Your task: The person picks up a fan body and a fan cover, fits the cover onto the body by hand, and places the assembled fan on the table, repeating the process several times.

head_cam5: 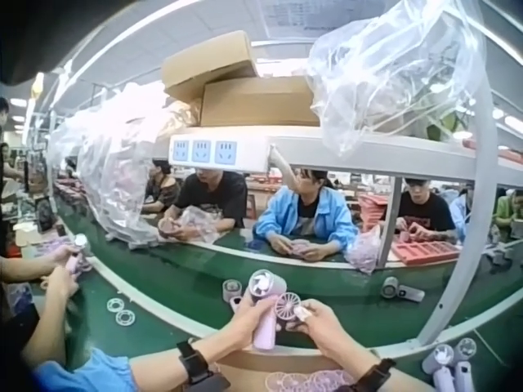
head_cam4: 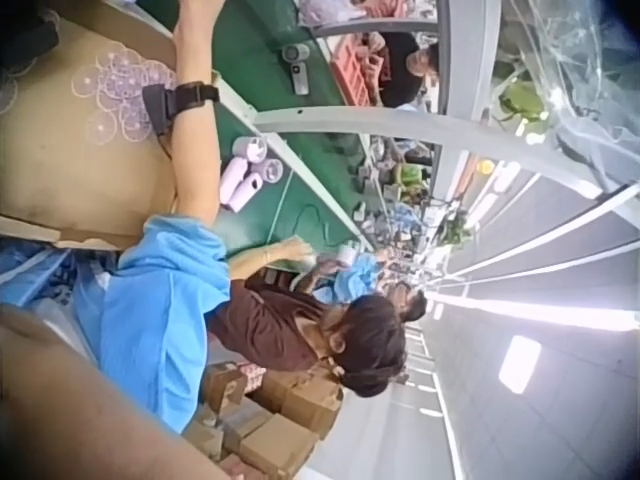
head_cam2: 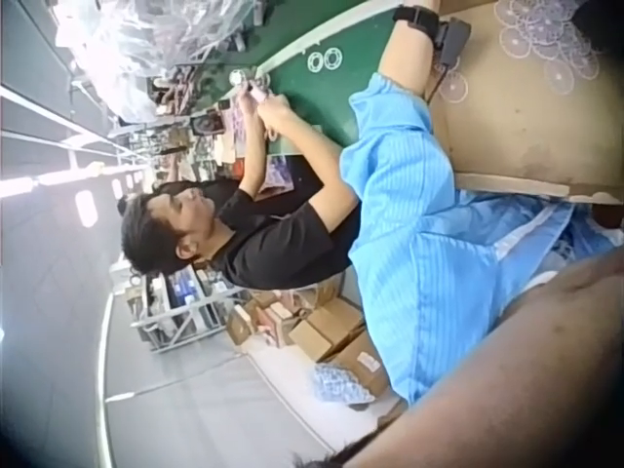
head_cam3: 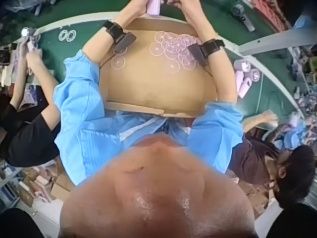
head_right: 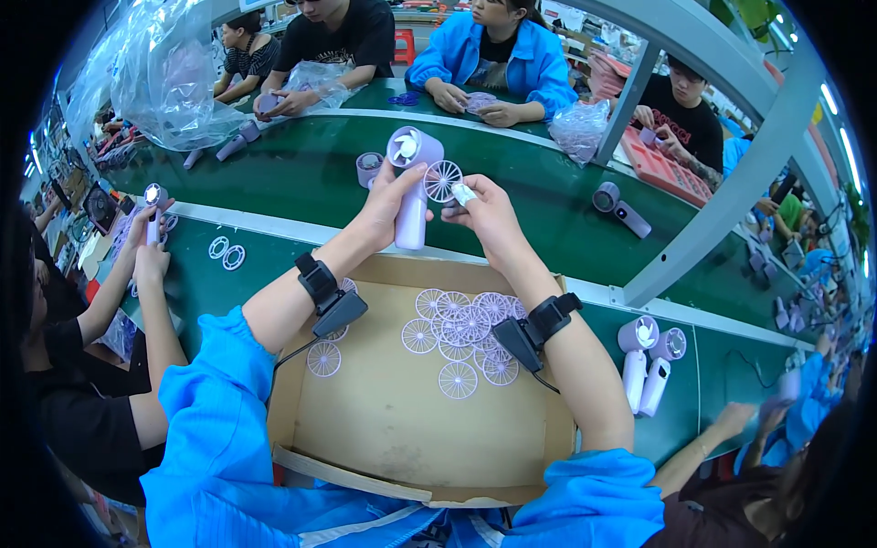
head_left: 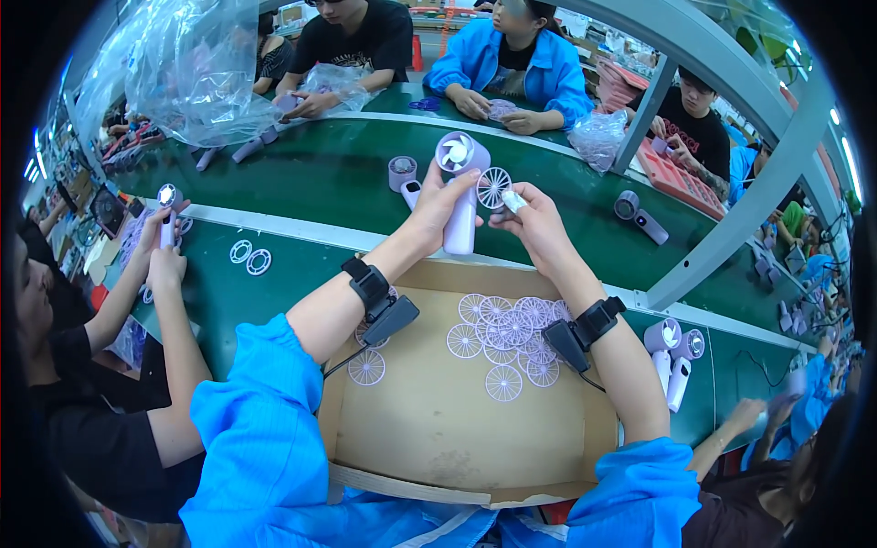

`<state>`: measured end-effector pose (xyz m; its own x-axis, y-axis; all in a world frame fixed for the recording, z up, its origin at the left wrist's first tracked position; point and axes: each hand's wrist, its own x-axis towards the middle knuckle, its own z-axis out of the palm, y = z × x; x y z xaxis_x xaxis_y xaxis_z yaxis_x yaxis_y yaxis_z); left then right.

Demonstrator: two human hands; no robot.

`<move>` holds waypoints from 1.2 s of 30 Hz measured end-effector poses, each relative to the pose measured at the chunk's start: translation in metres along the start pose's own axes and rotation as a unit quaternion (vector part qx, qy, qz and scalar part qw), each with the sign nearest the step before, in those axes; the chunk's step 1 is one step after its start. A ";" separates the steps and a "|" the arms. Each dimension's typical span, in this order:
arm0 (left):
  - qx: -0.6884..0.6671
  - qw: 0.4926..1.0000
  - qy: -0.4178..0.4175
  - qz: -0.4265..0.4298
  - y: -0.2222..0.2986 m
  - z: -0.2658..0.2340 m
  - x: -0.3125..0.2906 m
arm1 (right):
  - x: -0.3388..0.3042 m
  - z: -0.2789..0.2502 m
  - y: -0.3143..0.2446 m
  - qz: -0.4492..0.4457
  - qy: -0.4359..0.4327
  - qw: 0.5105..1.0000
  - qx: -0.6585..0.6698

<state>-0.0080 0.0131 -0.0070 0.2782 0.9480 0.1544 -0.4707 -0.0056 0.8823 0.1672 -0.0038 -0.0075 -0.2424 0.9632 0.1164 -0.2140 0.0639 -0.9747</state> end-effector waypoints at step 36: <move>0.114 0.962 0.000 0.247 0.006 0.018 -0.013 | -0.018 0.016 -0.026 -0.489 0.083 0.598 -0.630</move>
<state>0.0004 -0.0052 0.0042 0.0676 0.8124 0.5792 -0.3500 -0.5243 0.7762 0.1619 -0.0275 0.0186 -0.4642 0.3113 0.8292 0.7313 0.6630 0.1605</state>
